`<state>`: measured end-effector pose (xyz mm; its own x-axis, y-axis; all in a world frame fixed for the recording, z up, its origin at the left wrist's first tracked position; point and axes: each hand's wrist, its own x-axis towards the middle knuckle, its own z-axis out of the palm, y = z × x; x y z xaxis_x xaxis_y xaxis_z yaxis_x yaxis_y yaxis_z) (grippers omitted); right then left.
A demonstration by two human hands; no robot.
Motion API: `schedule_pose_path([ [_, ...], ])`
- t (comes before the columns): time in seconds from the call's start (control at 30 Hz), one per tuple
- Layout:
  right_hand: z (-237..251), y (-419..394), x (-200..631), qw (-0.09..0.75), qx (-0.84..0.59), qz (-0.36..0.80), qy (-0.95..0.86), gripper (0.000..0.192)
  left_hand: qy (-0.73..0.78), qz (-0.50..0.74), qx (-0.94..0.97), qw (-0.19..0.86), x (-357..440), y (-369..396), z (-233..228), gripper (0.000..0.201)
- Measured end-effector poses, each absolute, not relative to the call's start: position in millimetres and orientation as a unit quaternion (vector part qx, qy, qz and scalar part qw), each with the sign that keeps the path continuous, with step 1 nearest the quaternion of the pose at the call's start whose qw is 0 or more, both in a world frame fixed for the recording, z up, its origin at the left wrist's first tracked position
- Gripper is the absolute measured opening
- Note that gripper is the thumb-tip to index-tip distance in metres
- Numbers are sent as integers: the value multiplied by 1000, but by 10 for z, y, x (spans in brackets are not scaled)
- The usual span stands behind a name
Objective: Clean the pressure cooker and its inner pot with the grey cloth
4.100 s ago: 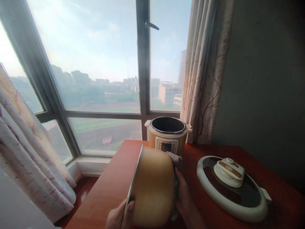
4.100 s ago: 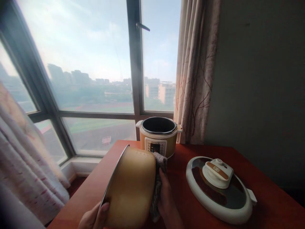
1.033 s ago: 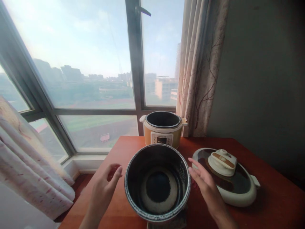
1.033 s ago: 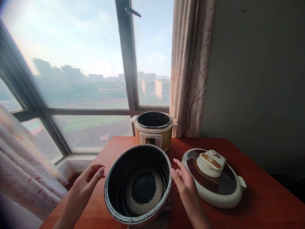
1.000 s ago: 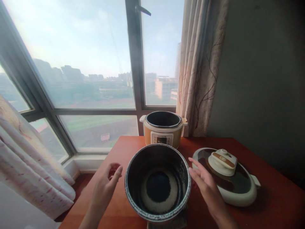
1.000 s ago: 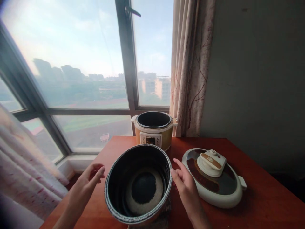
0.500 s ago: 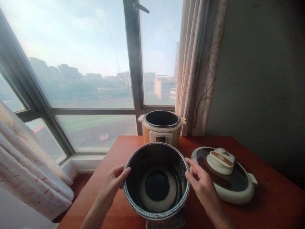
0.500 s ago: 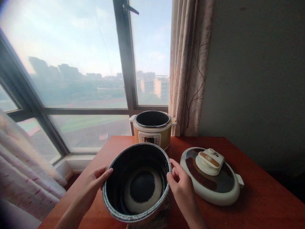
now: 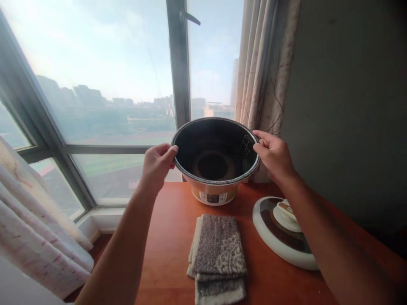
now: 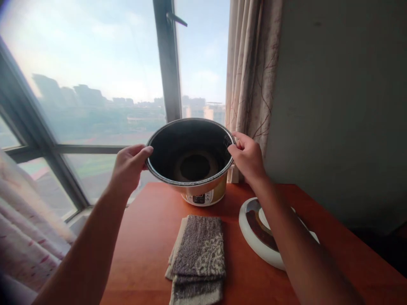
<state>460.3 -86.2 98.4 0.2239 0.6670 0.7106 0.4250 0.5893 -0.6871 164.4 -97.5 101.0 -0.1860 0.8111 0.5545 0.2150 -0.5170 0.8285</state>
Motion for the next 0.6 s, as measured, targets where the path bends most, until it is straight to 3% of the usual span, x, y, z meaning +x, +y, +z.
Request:
schedule_pose_path([
  [0.27, 1207, 390, 4752, 529, -588, 52, -610, 46, 506, 547, 612, 265, 1801, 331, 1295, 23],
  [0.6, 895, 829, 4831, 481, -639, 36, -599, 45, 556, 483, 635, 233, 1899, 850, 1069, 22],
])
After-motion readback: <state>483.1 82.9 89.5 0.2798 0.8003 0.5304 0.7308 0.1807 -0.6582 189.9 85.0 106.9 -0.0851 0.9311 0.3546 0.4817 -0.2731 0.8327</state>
